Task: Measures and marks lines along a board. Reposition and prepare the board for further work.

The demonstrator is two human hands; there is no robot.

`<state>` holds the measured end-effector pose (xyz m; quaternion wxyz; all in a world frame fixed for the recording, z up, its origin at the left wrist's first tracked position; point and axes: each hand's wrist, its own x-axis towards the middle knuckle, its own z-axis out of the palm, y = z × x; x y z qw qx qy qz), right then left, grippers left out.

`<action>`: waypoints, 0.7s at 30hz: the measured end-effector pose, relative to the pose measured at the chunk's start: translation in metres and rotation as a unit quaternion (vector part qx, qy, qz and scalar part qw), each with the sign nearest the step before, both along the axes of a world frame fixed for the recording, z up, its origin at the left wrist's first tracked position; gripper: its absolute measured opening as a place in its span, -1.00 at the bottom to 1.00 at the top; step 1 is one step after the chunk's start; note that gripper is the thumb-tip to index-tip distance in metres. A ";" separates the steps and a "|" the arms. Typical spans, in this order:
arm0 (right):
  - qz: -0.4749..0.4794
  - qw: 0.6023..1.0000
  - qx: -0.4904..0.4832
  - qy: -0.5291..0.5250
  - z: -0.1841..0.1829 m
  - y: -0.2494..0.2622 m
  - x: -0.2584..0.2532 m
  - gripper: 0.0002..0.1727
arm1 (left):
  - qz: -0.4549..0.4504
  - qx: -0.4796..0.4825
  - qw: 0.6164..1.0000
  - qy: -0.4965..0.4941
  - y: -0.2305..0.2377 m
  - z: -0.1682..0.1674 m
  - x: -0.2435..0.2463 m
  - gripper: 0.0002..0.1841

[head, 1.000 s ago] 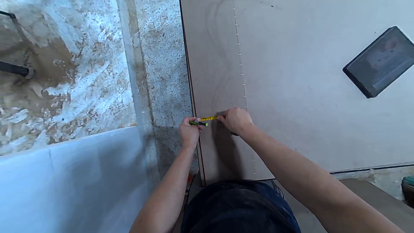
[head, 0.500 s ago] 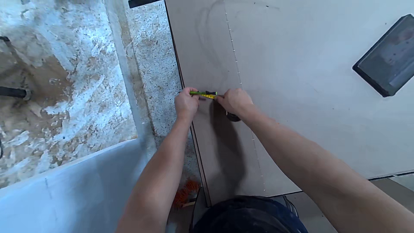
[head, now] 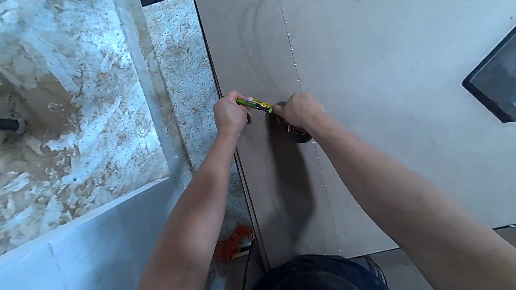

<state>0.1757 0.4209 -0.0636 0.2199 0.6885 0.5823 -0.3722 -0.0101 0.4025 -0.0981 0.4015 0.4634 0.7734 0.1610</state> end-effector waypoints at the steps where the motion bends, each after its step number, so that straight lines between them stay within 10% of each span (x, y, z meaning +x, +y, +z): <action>1: 0.003 1.000 -0.001 -0.003 0.001 0.000 0.000 -0.14 | -0.007 0.002 1.000 0.003 -0.001 -0.001 0.000 -0.84; 21: -0.007 1.000 -0.012 0.021 -0.001 0.002 0.001 -0.23 | -0.026 0.005 0.998 -0.059 -0.001 0.000 -0.010 -0.89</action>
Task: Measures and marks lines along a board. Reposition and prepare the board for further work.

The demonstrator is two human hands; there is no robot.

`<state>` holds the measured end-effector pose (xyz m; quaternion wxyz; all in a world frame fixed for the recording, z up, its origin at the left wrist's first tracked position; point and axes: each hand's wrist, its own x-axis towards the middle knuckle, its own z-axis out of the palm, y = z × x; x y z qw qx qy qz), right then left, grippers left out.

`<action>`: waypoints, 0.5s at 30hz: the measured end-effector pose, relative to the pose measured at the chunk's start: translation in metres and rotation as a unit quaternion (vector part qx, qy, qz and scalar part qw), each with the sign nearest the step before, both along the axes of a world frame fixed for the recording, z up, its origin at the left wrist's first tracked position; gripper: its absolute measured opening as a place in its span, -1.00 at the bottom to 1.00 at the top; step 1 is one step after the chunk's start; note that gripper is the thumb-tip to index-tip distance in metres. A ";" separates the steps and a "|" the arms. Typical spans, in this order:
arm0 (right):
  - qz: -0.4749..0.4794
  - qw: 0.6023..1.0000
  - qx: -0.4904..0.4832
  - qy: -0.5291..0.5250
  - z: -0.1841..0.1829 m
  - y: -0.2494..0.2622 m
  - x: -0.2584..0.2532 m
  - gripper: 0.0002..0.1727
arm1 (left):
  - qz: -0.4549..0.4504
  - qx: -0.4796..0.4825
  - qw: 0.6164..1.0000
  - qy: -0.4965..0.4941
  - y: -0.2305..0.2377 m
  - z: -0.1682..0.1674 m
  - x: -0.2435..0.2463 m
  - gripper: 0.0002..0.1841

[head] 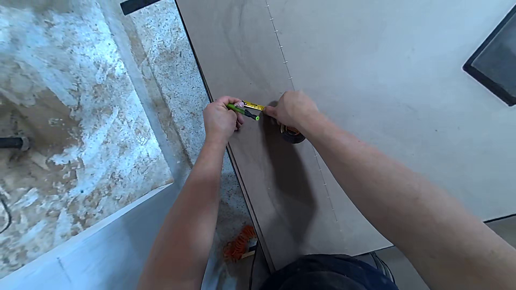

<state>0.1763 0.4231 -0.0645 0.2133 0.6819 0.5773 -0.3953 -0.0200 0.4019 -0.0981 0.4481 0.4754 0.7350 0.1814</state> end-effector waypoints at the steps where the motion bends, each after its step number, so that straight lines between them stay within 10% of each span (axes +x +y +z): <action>1: -0.003 1.000 0.001 0.001 0.000 -0.001 0.000 -0.23 | 0.001 0.001 1.000 0.003 0.000 0.000 0.001 -0.89; 15: 0.005 1.000 0.011 -0.008 0.000 -0.002 -0.004 -0.24 | 0.013 0.007 1.000 0.012 -0.002 0.002 0.004 -0.88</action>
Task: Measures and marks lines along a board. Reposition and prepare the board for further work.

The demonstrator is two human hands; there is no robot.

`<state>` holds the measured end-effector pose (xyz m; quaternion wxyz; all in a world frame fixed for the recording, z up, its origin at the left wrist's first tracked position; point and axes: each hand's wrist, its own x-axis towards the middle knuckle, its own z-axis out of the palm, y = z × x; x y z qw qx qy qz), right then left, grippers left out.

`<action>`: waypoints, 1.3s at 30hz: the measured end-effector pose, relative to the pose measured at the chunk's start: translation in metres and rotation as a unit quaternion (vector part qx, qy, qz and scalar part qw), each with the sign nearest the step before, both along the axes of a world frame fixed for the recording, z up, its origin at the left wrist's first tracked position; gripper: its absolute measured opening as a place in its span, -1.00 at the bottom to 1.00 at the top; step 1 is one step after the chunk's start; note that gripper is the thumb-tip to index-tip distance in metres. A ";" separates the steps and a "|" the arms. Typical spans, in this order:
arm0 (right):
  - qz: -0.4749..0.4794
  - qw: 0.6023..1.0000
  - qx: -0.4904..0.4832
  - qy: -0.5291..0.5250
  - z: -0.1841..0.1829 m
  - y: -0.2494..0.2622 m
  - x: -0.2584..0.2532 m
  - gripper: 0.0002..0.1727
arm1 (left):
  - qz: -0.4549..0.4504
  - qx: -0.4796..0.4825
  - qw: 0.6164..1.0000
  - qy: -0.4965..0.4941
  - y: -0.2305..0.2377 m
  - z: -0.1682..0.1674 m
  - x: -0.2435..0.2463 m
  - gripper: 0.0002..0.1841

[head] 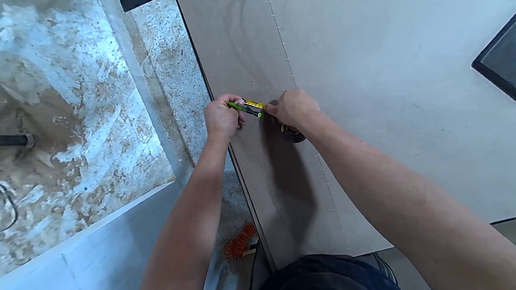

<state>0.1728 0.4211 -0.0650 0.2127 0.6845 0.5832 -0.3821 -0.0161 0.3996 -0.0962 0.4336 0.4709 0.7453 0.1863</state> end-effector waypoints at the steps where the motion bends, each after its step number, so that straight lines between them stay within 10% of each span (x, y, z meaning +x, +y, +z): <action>1: -0.001 1.000 -0.001 0.000 0.000 0.000 0.000 -0.24 | 0.002 -0.001 1.000 -0.002 0.000 0.000 0.000 -0.88; 9: 0.013 1.000 0.000 0.005 0.000 0.001 0.000 -0.26 | 0.016 0.011 0.999 -0.038 -0.001 -0.002 -0.002 -0.88; 15: 0.019 1.000 -0.016 0.003 0.001 0.009 0.000 -0.24 | 0.077 0.144 0.976 -0.143 -0.011 -0.005 -0.022 -0.39; 24: 0.011 1.000 -0.011 0.012 0.004 0.007 0.000 -0.26 | 0.077 0.094 0.981 -0.152 -0.002 -0.005 -0.009 -0.86; 39: 0.017 1.000 -0.012 0.010 0.002 0.007 0.001 -0.26 | 0.070 0.046 0.996 -0.021 0.006 0.001 0.007 -0.87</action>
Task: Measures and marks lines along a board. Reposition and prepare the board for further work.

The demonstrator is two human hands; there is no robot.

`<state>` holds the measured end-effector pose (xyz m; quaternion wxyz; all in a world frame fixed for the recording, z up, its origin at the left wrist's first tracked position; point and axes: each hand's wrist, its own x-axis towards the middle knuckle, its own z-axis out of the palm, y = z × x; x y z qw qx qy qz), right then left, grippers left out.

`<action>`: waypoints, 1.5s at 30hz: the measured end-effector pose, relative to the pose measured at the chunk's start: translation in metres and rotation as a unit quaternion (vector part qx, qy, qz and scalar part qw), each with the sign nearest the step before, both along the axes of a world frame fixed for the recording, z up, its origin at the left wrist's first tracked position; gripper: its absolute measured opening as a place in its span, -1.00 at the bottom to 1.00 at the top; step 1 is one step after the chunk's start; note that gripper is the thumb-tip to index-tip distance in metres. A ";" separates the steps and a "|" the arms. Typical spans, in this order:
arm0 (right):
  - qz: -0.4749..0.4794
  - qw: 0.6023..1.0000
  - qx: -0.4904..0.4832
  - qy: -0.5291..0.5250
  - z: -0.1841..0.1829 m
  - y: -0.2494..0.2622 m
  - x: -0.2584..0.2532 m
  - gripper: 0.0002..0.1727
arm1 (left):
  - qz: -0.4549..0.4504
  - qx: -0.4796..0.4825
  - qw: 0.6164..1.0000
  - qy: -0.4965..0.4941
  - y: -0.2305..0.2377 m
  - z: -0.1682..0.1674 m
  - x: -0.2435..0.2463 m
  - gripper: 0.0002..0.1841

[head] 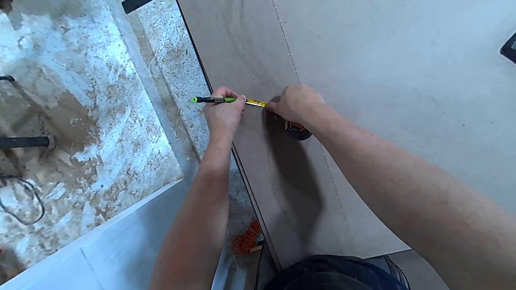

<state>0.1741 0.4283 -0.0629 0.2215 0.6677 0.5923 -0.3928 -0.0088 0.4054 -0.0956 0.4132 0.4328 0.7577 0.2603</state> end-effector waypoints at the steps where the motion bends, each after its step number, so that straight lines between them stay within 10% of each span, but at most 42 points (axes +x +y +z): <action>1: 0.001 1.000 0.000 0.001 0.000 0.000 0.000 -0.26 | -0.001 -0.005 1.000 0.015 0.001 -0.001 0.001 -0.87; 45: 0.027 1.000 0.006 0.009 0.001 -0.002 0.001 -0.27 | -0.004 -0.045 0.996 0.079 0.000 -0.001 0.006 -0.87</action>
